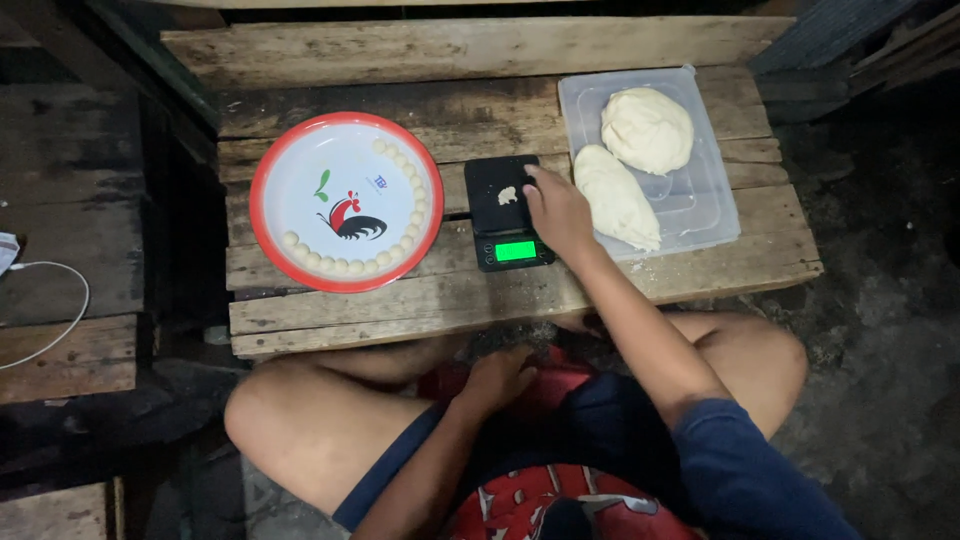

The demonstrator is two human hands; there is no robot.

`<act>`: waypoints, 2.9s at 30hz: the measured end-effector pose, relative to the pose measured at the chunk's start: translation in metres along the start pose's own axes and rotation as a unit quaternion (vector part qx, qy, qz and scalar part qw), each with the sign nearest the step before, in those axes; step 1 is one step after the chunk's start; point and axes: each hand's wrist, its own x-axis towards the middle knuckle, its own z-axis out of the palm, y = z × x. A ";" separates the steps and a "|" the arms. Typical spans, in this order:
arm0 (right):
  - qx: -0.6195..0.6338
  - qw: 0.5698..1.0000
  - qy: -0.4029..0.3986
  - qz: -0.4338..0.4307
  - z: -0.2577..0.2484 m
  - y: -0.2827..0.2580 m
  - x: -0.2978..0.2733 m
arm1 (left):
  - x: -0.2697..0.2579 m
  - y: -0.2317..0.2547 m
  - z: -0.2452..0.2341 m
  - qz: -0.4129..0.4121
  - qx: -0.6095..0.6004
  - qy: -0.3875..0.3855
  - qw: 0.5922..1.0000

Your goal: The person portions dough from a large mass, weighs each piece on a digital scale, rolls it into a ball, and places it on a plate. This process is repeated multiple times.

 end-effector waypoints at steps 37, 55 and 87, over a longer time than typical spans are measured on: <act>-0.017 0.970 0.202 0.135 -0.069 0.141 -0.136 | 0.009 -0.007 -0.002 -0.122 -0.051 -0.040 0.990; -0.038 0.965 0.175 0.191 -0.064 0.139 -0.146 | 0.070 0.072 -0.040 0.125 -0.039 0.254 0.958; -0.074 0.921 0.381 0.043 -0.042 0.135 -0.144 | 0.233 0.064 -0.011 0.153 -0.271 0.295 0.903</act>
